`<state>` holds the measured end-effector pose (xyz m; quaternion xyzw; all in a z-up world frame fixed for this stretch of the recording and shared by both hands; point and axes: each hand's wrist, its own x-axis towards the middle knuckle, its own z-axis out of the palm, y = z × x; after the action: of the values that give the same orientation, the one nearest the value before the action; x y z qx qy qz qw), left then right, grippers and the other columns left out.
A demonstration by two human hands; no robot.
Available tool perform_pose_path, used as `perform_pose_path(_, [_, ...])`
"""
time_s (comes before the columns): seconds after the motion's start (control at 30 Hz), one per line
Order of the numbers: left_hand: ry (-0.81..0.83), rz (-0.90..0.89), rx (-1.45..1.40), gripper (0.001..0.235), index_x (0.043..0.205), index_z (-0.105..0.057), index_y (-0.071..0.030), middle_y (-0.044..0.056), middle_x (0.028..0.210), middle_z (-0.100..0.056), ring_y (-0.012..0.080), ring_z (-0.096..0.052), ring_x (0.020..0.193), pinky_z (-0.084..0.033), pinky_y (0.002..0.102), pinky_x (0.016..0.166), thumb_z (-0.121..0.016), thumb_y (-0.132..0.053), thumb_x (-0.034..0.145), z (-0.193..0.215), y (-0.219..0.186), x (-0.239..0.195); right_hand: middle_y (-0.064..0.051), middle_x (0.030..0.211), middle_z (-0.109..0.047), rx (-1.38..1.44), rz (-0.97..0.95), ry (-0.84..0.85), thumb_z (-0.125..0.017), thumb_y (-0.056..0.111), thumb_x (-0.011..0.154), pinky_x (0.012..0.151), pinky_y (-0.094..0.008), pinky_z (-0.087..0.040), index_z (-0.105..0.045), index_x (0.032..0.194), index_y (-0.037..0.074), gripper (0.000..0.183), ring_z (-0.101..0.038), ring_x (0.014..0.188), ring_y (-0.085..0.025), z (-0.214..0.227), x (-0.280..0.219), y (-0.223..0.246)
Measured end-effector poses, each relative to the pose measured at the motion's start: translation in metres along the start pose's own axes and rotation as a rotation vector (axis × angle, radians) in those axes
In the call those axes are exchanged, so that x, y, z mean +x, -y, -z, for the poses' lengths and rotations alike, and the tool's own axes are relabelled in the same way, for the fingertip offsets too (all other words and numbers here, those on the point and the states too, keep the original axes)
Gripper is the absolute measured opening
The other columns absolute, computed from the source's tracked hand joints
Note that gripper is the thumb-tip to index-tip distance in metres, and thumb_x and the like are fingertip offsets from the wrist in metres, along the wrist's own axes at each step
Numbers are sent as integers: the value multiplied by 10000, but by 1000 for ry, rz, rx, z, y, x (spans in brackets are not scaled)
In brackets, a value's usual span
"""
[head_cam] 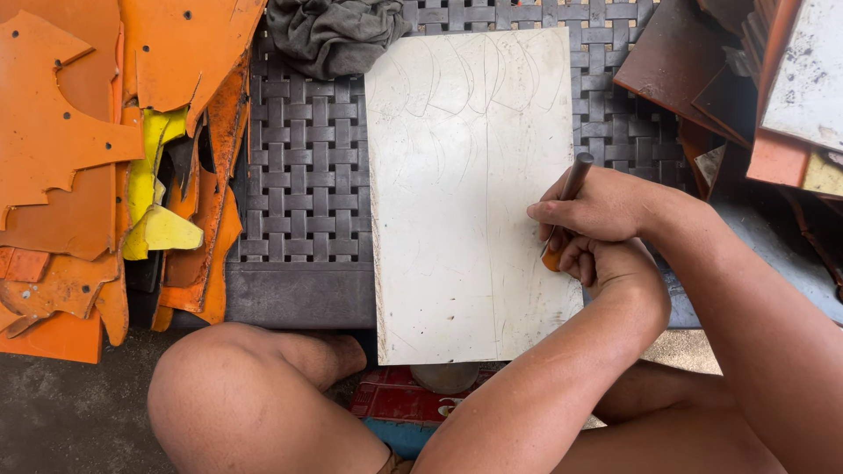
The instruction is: The person uses a knife to cut an orange leather piece on a white cutting board, following a pencil outline. They repeatedly reposition the piece and trim its edges to match the drawn shape.
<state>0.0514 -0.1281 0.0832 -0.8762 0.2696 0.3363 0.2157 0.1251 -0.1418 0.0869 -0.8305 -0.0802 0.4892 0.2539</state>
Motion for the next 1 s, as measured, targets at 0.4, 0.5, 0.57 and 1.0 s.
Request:
perform_pose_path(0.4, [23,-58,2,333,1092,-729,70,364,1276,-624,190,-583,652,-584,293,532,-737,-134,829,-7,6,-8,-142,752,-810,-212,-106,7,-525,390,1043,693,-403,-649,-757,823,36,477,-778,639,-248,0,-7,28])
perform_pose_path(0.5, [22,-74,1,330,1089,-732,71,358,1277,-624,177,-572,622,-580,289,528,-741,-128,826,-7,7,-6,-123,749,-814,-487,-42,-18,-481,399,1045,697,-416,-619,-755,798,66,497,-731,615,-273,3,-4,39])
perform_pose_path(0.57, [23,-83,-3,328,1086,-733,71,355,1277,-625,167,-565,602,-578,286,526,-744,-125,823,-6,8,-5,-84,699,-777,-722,216,-136,-484,423,1039,742,-435,-589,-751,746,104,509,-695,619,-268,2,-4,41])
perform_pose_path(1.0, [-23,-7,60,374,1075,-703,133,485,1325,-573,20,-472,447,-553,232,482,-721,-136,816,-3,5,-3,-158,736,-783,158,140,-340,-589,382,992,724,-397,-594,-797,845,-21,477,-751,704,-253,23,33,-17])
